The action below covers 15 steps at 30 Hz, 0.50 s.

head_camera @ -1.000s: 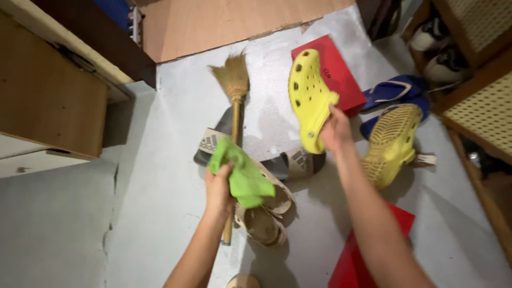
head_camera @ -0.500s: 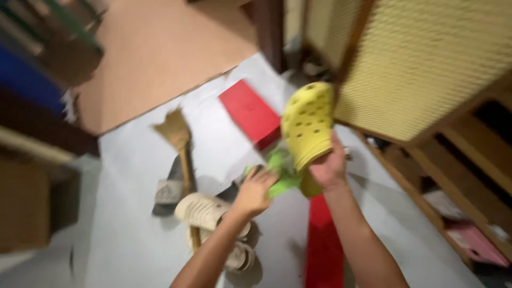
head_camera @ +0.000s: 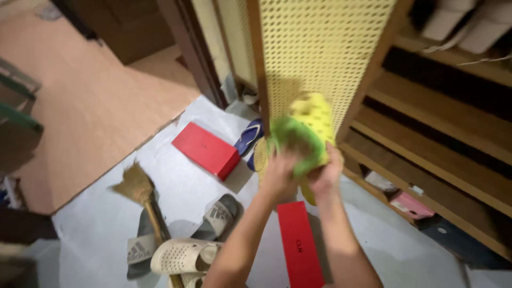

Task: The person wipes several pairs of shoes with a green cloth, including black sandals, yellow clogs, and white clogs. The person places the cleaned shoes on a wooden shoe rack and also wipes red shoe boxes before placing them on the rack.

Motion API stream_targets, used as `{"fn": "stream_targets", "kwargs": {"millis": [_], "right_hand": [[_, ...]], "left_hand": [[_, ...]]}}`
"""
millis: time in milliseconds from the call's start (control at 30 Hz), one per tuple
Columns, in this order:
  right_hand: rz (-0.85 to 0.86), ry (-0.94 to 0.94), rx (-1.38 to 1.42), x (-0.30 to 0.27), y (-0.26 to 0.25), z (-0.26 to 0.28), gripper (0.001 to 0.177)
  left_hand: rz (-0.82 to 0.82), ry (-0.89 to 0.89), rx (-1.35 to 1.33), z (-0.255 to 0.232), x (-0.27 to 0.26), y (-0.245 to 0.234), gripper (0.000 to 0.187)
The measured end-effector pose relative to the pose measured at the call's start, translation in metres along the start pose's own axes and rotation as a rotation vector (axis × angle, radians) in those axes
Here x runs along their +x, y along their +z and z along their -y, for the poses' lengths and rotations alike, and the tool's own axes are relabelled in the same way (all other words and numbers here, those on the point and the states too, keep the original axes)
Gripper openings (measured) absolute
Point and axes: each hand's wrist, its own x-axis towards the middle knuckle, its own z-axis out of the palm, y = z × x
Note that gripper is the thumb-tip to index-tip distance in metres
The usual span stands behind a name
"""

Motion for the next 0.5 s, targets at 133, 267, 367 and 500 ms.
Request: {"fn": "stream_targets", "kwargs": {"millis": [133,267,367,500], "right_hand": [[-0.027,-0.195,-0.139,-0.007,-0.013,0.061,0.053],[-0.117,-0.404,-0.697,-0.017,-0.047,0.094,0.058],[-0.019,-0.666,-1.143,-0.038,-0.088,0.111,0.060],[-0.144,-0.791,-1.528,-0.053,-0.136,0.164,0.067]], "left_hand": [[0.001,-0.465,-0.401,0.006,-0.039,0.000,0.041],[-0.499,-0.439,-0.954,-0.025,0.037,0.020,0.041],[-0.517,0.128,-0.946,-0.099,0.090,0.069,0.048],[0.059,0.265,-0.447,-0.187,0.087,0.134,0.062]]}}
